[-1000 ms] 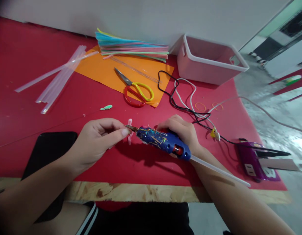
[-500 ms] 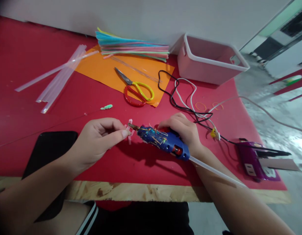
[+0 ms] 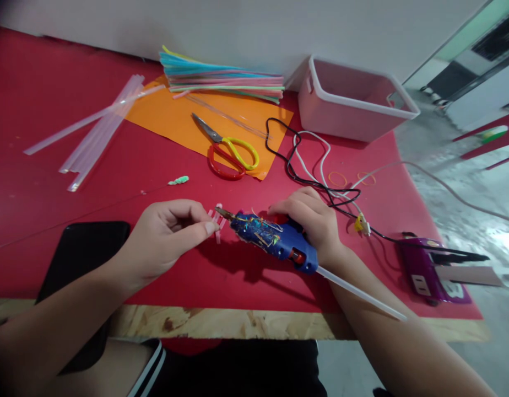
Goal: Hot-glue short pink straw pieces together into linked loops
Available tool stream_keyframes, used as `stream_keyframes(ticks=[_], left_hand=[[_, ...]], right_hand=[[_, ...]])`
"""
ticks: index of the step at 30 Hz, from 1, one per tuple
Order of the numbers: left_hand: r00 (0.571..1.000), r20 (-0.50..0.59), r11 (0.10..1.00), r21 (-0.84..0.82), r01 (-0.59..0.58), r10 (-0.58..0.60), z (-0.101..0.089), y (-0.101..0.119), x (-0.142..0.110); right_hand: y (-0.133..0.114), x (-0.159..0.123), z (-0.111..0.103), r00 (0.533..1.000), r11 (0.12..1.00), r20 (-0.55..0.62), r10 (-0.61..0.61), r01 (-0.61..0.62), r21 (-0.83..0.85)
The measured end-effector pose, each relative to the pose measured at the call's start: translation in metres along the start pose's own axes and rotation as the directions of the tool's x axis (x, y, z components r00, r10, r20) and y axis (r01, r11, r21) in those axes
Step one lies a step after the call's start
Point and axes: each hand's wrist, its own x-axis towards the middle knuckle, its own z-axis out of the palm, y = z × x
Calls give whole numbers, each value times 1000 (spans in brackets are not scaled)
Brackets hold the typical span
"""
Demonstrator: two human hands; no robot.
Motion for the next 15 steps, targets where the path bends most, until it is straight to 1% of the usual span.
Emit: stream_keyframes(ticks=[4,10,12,15], left_hand=[[1000,2,1000,-2,-5,5,0,0,0],[1000,-6,1000,-20,7,-7,0,0,1],[1000,-16,1000,-16,5,-6,0,0,1],[1000,-28,1000,-24,-6,5,1,0,1]], right_hand=[[0,-1,0,1000,1000,-9,19,-19,-1],[-2,0,-2,1000,1000,-15,9,-9,-4],[-4,1,-2,999,999,-24,29,-29,-19],[-6,1,-3,996,991,-27,91,-93,-101]])
